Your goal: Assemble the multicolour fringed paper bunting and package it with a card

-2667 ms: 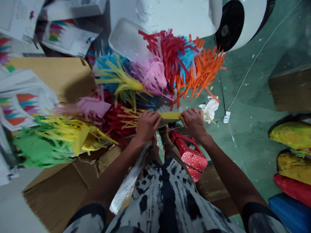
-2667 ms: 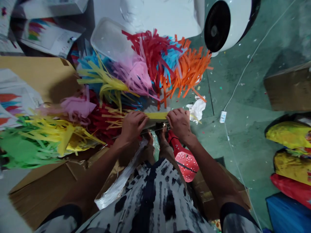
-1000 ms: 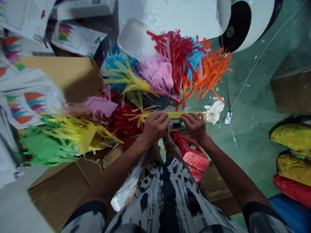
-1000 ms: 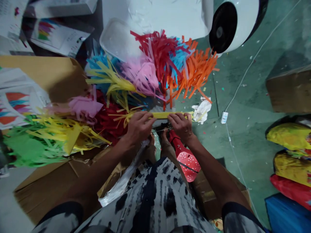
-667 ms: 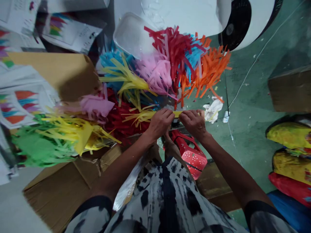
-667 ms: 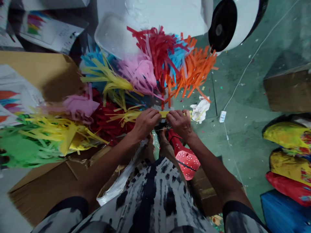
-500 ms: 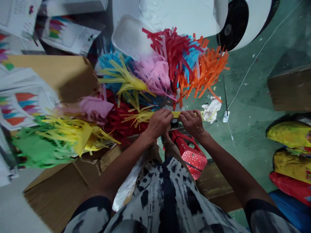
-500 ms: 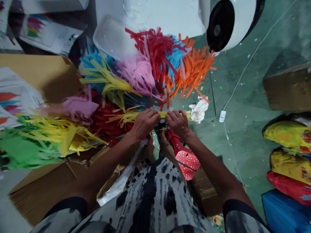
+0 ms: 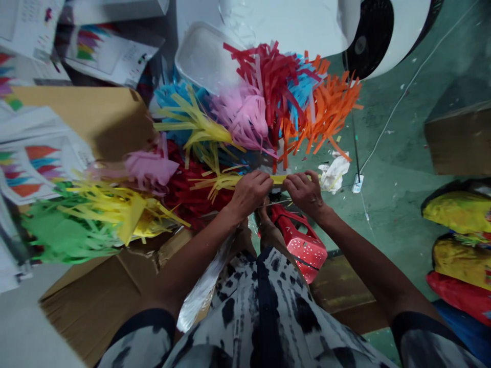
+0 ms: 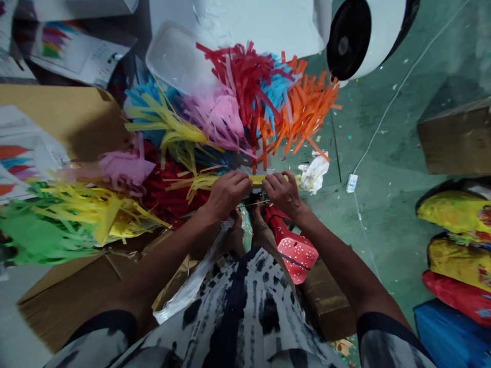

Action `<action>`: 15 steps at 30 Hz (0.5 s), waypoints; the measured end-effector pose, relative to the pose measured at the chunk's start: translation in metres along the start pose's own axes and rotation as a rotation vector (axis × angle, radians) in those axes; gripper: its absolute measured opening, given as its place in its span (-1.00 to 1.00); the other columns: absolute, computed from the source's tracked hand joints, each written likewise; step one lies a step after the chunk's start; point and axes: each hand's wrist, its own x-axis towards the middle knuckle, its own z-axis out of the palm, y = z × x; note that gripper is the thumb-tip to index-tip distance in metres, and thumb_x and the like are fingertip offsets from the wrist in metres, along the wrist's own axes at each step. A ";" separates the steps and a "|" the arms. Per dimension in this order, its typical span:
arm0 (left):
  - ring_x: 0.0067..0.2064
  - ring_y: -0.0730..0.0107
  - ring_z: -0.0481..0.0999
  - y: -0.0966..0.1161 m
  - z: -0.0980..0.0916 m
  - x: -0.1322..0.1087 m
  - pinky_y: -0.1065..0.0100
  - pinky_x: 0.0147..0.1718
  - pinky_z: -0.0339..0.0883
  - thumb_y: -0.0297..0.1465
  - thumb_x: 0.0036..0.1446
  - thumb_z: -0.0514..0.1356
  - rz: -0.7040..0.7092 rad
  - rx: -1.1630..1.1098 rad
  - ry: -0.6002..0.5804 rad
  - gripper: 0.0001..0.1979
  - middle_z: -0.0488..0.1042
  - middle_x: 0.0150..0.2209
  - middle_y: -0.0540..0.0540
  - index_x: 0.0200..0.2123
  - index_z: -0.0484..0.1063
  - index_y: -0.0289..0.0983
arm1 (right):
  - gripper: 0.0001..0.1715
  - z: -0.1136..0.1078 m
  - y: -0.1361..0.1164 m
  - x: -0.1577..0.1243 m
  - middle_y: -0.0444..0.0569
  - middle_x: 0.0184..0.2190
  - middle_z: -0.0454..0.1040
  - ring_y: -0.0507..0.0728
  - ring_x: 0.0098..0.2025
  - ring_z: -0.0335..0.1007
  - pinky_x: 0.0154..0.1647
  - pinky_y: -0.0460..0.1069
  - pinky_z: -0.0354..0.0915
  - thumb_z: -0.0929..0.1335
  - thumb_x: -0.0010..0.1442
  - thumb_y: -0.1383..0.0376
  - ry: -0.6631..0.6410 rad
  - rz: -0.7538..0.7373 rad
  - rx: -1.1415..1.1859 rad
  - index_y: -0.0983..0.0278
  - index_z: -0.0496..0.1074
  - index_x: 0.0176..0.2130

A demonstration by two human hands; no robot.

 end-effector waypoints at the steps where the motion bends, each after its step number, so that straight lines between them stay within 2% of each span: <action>1: -0.08 0.20 0.46 0.001 0.001 0.001 0.21 -0.07 0.34 -0.36 0.48 0.07 -0.005 0.007 0.003 -0.79 0.57 -0.15 -0.14 -0.17 0.47 -0.27 | -0.79 0.000 -0.001 0.001 -0.04 -0.13 0.66 0.16 -0.08 0.42 0.13 0.12 -0.01 0.28 0.46 0.40 -0.001 0.016 -0.002 0.24 0.52 -0.14; 4: -0.08 0.17 0.47 0.002 0.004 0.002 0.19 -0.11 0.33 -0.35 0.46 0.10 -0.030 0.026 0.018 -0.81 0.57 -0.15 -0.15 -0.17 0.47 -0.26 | -0.78 0.000 -0.003 0.004 -0.02 -0.15 0.65 0.17 -0.08 0.41 0.16 0.14 -0.01 0.27 0.46 0.39 0.010 0.061 0.011 0.25 0.50 -0.17; 9: -0.08 0.17 0.48 0.004 0.007 -0.001 0.19 -0.12 0.31 -0.40 0.42 0.13 -0.064 0.011 0.023 -0.87 0.57 -0.14 -0.17 -0.14 0.50 -0.26 | -0.81 -0.004 -0.009 0.007 -0.04 -0.11 0.65 0.19 -0.04 0.40 0.14 0.17 -0.02 0.29 0.48 0.31 -0.013 0.103 0.088 0.20 0.51 -0.11; 12: -0.09 0.16 0.46 0.001 0.003 -0.007 0.19 -0.13 0.30 -0.40 0.43 0.14 -0.117 -0.002 0.036 -0.85 0.58 -0.16 -0.15 -0.15 0.51 -0.25 | -0.79 -0.005 -0.008 0.009 -0.04 -0.19 0.63 0.22 -0.06 0.37 0.09 0.18 -0.02 0.30 0.48 0.23 -0.047 0.220 0.173 0.19 0.52 -0.17; 15: -0.09 0.11 0.45 -0.003 -0.005 -0.011 0.15 -0.13 0.27 -0.33 0.43 0.14 -0.242 0.006 0.046 -0.82 0.58 -0.19 -0.16 -0.20 0.52 -0.24 | -0.78 -0.008 -0.006 0.010 -0.01 -0.21 0.60 0.24 -0.06 0.35 0.05 0.18 0.00 0.32 0.46 0.18 -0.093 0.326 0.231 0.21 0.50 -0.19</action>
